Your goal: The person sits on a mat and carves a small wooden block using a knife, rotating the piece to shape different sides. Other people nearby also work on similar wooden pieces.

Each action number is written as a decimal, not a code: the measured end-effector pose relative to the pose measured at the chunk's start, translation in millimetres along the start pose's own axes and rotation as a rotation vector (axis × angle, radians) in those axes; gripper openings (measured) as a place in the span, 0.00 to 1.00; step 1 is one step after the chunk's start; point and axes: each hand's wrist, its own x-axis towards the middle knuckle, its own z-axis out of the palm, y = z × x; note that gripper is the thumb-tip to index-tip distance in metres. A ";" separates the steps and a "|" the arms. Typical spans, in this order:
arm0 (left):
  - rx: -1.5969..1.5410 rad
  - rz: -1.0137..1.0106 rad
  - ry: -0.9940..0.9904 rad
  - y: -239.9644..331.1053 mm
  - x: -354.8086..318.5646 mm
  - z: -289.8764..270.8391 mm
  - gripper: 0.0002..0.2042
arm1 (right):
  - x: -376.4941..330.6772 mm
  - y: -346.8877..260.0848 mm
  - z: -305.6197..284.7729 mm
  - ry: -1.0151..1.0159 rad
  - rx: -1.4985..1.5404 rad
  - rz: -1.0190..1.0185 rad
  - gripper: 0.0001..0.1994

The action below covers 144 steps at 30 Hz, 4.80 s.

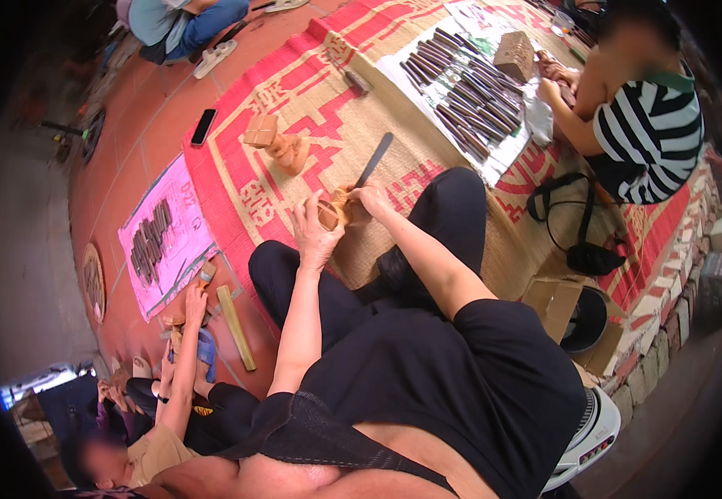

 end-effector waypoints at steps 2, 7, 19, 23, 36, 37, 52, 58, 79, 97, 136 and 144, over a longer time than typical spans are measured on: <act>-0.037 -0.009 0.012 -6.9 -1.9 0.0 0.37 | 4.4 3.6 1.3 0.102 -0.098 -0.059 0.09; -0.039 -0.021 0.015 -6.3 -3.8 -1.3 0.38 | 3.4 12.2 4.0 -0.075 -0.022 -0.004 0.14; -0.033 -0.038 -0.024 -6.5 0.4 1.4 0.38 | -11.3 -1.0 -0.7 -0.019 -0.162 -0.048 0.15; -0.013 -0.036 -0.019 -7.3 0.3 -1.9 0.39 | -8.4 5.4 -1.9 0.001 -0.092 -0.068 0.15; -0.023 -0.098 -0.033 -9.9 1.9 -3.3 0.39 | -8.5 4.6 -13.5 -0.053 0.203 0.030 0.13; -0.024 -0.090 -0.026 -11.4 1.1 -3.7 0.39 | -8.5 6.7 -10.1 -0.060 0.205 0.004 0.13; -0.018 -0.085 -0.019 -14.8 1.8 0.4 0.39 | -13.0 0.8 2.0 -0.044 0.058 -0.093 0.13; -0.032 -0.106 -0.027 -12.7 2.2 1.0 0.39 | -7.4 4.6 -5.4 -0.025 0.219 0.036 0.14; 0.002 -0.116 -0.027 -9.0 4.2 -1.9 0.38 | -11.4 0.6 -0.7 -0.029 0.096 0.028 0.15; -0.021 -0.116 -0.016 -15.1 5.1 -1.4 0.38 | -18.7 -11.2 0.6 -0.043 -0.106 -0.081 0.14; -0.026 -0.093 -0.009 -14.3 3.3 1.5 0.38 | 0.0 -4.2 17.5 0.067 -0.246 -0.088 0.15; -0.007 -0.097 -0.028 -12.6 4.4 0.9 0.39 | 1.5 -5.0 12.2 0.077 -0.188 -0.010 0.15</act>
